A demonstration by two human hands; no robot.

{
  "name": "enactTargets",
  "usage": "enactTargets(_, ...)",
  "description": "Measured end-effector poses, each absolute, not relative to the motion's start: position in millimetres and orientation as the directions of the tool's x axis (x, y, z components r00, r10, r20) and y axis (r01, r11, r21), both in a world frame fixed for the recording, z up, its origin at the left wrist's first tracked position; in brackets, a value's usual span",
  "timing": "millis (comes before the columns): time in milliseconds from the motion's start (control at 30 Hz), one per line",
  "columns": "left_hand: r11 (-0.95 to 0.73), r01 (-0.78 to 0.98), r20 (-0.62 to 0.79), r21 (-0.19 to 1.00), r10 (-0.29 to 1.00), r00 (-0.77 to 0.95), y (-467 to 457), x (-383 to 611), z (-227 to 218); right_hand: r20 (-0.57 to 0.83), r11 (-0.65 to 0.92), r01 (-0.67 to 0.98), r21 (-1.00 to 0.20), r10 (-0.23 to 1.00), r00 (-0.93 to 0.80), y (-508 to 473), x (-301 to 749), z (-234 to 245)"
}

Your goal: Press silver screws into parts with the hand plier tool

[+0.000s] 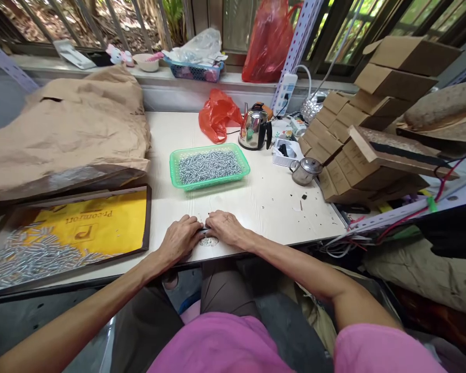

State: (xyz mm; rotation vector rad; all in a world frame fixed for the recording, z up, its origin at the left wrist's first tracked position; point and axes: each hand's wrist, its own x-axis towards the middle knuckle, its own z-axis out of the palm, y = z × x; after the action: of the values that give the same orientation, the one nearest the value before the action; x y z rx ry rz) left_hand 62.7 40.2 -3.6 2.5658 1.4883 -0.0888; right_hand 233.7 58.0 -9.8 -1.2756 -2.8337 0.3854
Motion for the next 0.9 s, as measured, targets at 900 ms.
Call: enactTargets(900,-0.5,0.744,0.191,0.443,0.864,0.466,-47.7,76.3,-54.9,-0.024,0.941,0.319,-0.109,0.318,-0.948,55.1,165.3,16.2)
